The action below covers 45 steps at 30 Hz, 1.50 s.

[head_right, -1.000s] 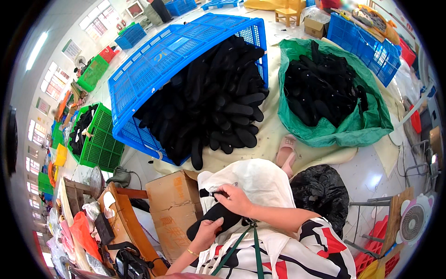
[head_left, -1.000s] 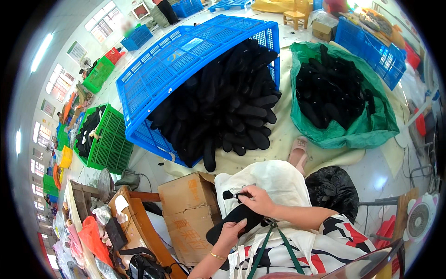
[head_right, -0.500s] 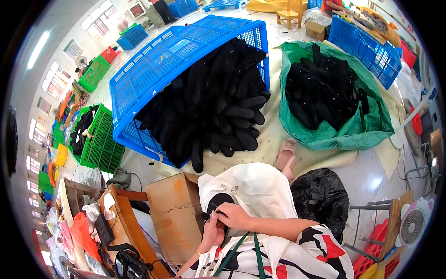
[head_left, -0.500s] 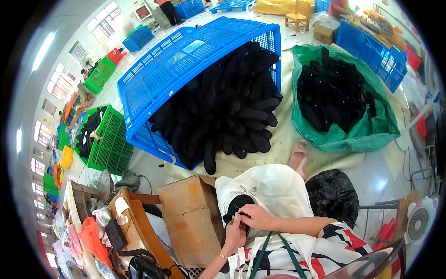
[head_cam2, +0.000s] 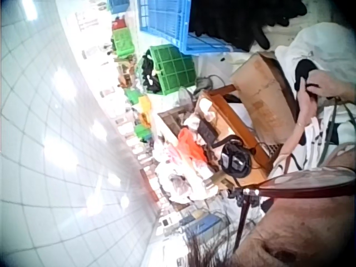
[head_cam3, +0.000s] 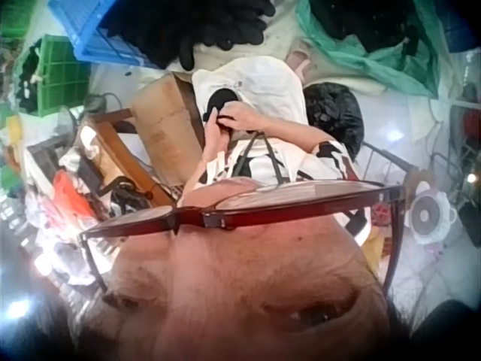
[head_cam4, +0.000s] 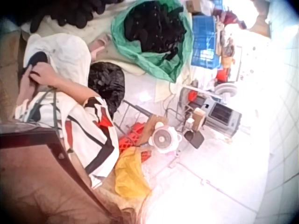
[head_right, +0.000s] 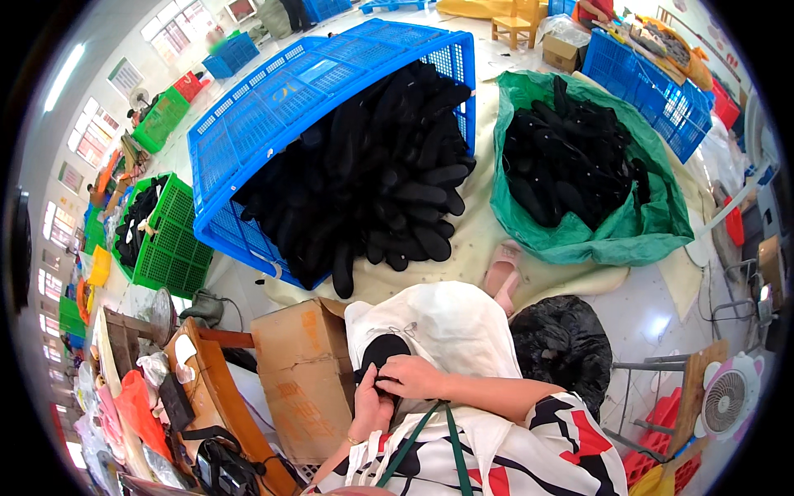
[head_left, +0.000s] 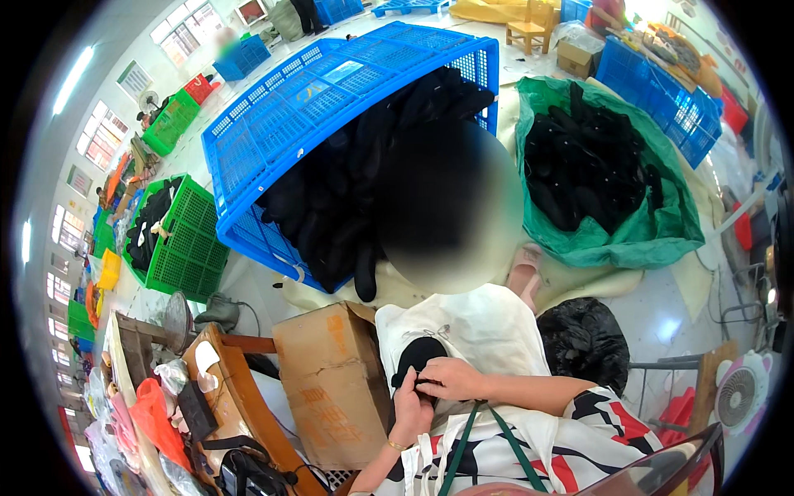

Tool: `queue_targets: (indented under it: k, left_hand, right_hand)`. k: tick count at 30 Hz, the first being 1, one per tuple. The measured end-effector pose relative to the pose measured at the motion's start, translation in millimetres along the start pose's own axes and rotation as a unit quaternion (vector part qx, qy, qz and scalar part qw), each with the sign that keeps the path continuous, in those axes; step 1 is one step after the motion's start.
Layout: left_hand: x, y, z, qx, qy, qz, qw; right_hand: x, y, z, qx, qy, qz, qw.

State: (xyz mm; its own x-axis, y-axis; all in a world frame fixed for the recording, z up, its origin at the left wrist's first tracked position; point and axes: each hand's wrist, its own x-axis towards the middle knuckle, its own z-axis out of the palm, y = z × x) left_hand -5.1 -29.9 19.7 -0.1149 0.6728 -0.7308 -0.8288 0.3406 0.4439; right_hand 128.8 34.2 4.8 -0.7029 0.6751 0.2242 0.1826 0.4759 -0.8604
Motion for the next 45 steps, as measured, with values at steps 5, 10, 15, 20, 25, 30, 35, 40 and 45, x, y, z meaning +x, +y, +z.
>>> queue_targets:
  k: [5, 10, 15, 20, 25, 30, 35, 40, 45]
  left_hand:
    - [9.5, -3.6, 0.0, 0.05, 0.063, 0.047, 0.996]
    - [2.5, -2.1, -4.9, 0.032, 0.065, 0.064, 0.995]
    - [11.4, -7.2, -18.4, 0.011, 0.085, 0.044, 0.995]
    - [15.0, -4.8, -17.8, 0.021, 0.072, 0.048, 0.996]
    - [12.4, -2.9, -13.1, 0.011, 0.086, 0.05, 0.995]
    - [12.3, -4.4, -16.2, -0.002, 0.093, 0.046, 0.995]
    - [19.9, -14.1, -39.9, 0.061, 0.075, 0.037, 0.995]
    - [11.6, -11.7, -18.7, 0.036, 0.068, 0.038, 0.996]
    - [8.1, -8.3, -8.6, 0.031, 0.033, 0.068, 0.997]
  right_hand:
    - [-11.4, 7.0, -16.6, 0.182, 0.059, 0.165, 0.967]
    - [-45.3, 41.4, -65.1, 0.354, 0.207, 0.287, 0.866]
    - [-84.3, 59.0, -115.5, 0.343, 0.39, 0.296, 0.802]
    - [-86.0, 60.6, -113.6, 0.314, 0.416, 0.323, 0.79]
    - [-55.0, 34.6, -72.7, 0.361, 0.257, 0.328, 0.834]
    - [-63.5, 37.2, -98.3, 0.399, 0.34, 0.325, 0.787]
    - [-140.8, 54.6, -154.4, 0.464, 0.459, 0.349, 0.673]
    - [-171.2, 59.0, -144.2, 0.29, 0.462, 0.437, 0.715]
    - [-109.9, 41.7, -84.2, 0.25, 0.29, 0.452, 0.805]
